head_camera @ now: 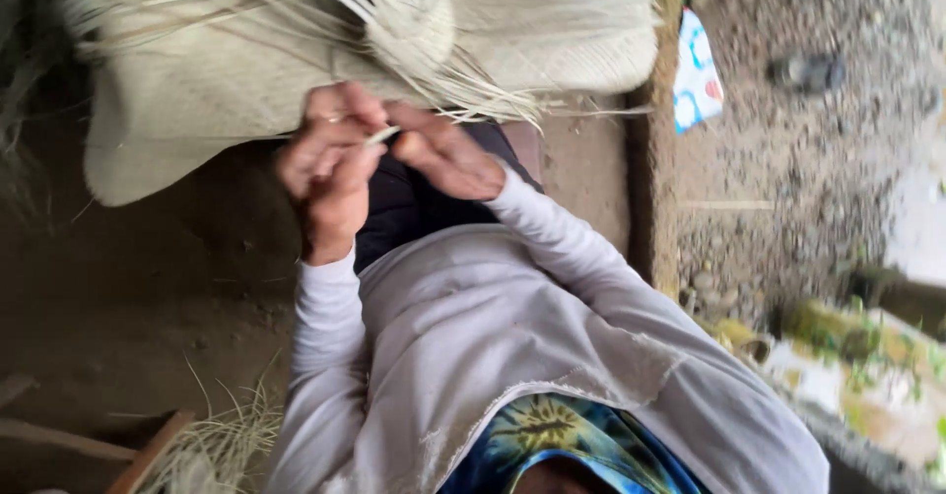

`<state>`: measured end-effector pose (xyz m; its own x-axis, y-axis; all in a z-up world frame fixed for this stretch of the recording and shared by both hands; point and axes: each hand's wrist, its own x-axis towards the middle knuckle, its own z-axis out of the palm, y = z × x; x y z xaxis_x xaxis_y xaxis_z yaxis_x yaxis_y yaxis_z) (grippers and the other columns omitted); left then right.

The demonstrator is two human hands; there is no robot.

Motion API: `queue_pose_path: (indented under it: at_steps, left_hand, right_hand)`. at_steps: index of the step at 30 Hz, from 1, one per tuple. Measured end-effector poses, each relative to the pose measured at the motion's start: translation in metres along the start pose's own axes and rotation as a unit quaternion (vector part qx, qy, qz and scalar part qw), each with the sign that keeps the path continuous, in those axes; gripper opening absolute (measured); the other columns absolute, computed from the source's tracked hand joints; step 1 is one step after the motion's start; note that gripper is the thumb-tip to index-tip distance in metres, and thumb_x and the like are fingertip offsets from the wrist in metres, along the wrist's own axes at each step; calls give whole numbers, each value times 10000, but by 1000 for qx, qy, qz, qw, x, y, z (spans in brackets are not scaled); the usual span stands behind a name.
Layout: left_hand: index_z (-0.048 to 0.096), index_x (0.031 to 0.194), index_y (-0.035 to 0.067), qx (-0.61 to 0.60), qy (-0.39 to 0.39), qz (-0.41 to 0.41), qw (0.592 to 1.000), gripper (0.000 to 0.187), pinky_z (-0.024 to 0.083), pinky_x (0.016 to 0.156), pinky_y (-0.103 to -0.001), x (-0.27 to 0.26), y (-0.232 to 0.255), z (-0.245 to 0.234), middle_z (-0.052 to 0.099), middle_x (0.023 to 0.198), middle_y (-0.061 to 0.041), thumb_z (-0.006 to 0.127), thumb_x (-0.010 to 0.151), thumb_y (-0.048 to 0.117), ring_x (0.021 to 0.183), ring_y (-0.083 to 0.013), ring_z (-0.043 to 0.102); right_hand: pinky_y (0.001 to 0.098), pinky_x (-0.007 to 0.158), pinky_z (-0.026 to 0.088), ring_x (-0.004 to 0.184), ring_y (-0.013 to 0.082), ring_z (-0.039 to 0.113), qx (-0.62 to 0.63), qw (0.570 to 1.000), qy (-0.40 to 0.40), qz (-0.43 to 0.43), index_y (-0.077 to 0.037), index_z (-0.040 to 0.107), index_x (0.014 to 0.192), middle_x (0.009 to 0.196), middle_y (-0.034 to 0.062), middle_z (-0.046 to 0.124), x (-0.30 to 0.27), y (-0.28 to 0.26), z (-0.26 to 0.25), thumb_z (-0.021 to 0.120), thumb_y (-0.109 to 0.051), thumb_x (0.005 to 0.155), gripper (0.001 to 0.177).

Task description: The person is weaving thin natural fiber strips into a large mat, using their hands to interlace the material.

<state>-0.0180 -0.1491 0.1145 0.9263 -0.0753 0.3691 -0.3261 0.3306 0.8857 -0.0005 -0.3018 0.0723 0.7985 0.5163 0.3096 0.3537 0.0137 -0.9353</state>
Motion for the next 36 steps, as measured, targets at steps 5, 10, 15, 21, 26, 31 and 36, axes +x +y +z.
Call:
queue_pose_path:
  at_steps: [5,10,15,21,26,31,36]
  left_hand:
    - [530,1055,71,-221,101,9,970,295,443,870,-372,-13,-30,-13,465,1163,-124,476,895,313,1070,-276,486]
    - [425,650,144,-171,117,-106,973,161,479,843,-338,-14,-3,-62,514,970,-69,546,747,188,944,-228,510]
    - [551,805,-67,145,-60,-271,950,87,528,632,-293,-24,27,-59,590,799,-195,581,860,-6,658,-264,629]
    - [517,961,-76,167,-88,-276,942,106,469,483,-219,-38,-9,-53,586,666,-182,526,856,-69,537,-181,581]
    - [574,911,-19,453,-102,-33,885,96,448,612,-365,-36,-14,-69,615,837,-120,646,932,-78,664,-262,579]
    - [546,842,-110,467,5,69,881,158,454,746,-438,-28,-13,-104,573,852,-229,501,992,-95,795,-371,579]
    - [555,920,-129,333,113,49,935,217,399,1109,-494,-24,5,-117,553,904,-217,626,1027,46,940,-331,553]
  right_hand:
    - [229,608,413,557,72,449,288,955,-34,64,-43,596,778,564,-12,501,-14,20,33,346,-298,980,411]
    - [256,643,426,697,154,532,64,996,1,70,-10,579,877,826,67,566,-17,-13,-20,435,-296,950,329]
    - [302,524,468,612,211,608,-102,994,8,-36,21,619,831,742,123,629,-23,-16,-58,537,-188,928,245]
    - [323,526,473,606,209,585,-240,969,-15,-52,9,602,771,700,94,596,-22,-37,-78,516,-184,955,279]
    - [347,585,394,641,219,520,-318,947,12,29,9,680,883,722,93,589,-78,-28,-153,692,-36,921,59]
    - [318,568,425,605,198,492,-366,902,209,93,36,617,852,721,113,565,-201,-5,-252,516,59,969,156]
    - [233,336,293,402,89,344,-294,752,575,134,-100,547,786,579,-15,456,-323,47,-300,578,-349,932,291]
